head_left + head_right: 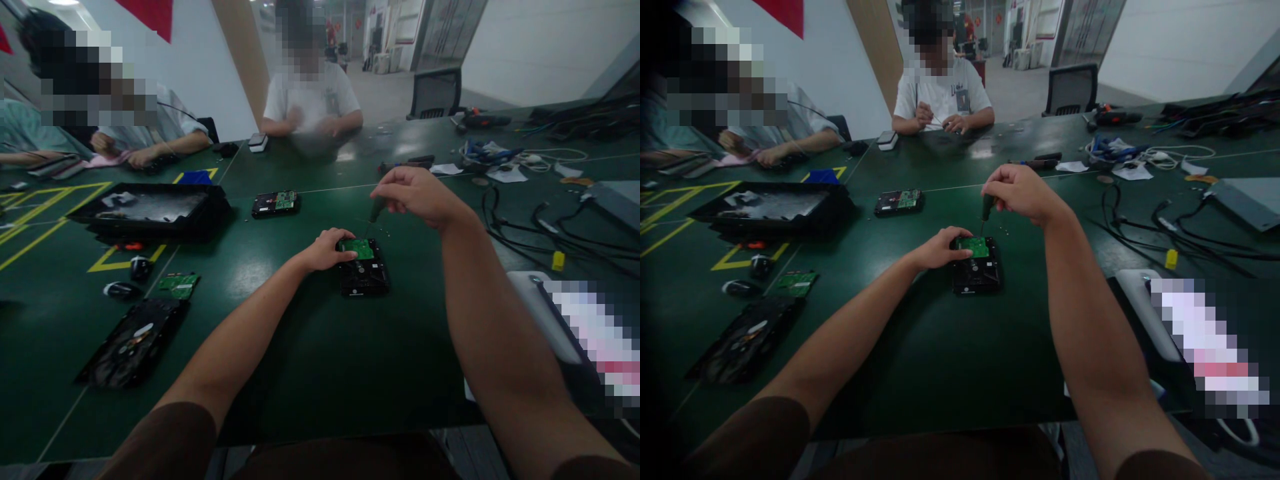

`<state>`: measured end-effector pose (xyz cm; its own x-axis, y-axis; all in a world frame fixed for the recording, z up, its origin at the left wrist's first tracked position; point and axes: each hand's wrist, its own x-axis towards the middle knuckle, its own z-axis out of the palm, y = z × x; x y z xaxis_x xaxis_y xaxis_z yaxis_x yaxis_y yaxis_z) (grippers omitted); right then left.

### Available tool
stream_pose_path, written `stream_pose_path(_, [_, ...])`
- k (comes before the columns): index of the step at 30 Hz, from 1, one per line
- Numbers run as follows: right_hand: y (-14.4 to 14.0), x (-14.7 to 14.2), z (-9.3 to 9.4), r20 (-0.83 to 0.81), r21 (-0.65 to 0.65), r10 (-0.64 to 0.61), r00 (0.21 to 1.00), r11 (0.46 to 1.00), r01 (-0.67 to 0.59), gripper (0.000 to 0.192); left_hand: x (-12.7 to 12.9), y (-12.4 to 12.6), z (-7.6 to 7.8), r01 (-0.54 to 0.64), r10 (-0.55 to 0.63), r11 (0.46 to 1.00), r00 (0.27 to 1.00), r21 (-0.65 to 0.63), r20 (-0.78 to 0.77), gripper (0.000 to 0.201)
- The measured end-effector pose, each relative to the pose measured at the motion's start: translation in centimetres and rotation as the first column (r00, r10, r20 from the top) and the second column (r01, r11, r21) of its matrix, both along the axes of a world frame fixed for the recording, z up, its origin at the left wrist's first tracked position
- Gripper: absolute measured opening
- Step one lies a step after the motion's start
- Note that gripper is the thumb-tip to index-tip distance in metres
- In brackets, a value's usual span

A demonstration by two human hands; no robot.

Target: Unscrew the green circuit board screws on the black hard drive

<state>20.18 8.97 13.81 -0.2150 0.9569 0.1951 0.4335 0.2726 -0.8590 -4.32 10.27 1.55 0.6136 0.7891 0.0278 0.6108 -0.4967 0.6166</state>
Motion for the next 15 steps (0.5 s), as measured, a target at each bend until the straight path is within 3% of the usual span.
stream_pose_path(10, [-0.14,-0.16,0.12,-0.103,-0.071,0.057,0.993,0.995,-0.065,0.020,-0.02,0.10,-0.04,0.011,-0.011,1.000,1.000,-0.002,0.000,0.059])
stream_pose_path(15, [0.25,0.46,-0.23,-0.005,0.035,0.020,1.000,0.999,-0.020,0.022,-0.10,0.24,-0.11,0.013,-0.013,1.000,1.000,-0.006,-0.010,0.058])
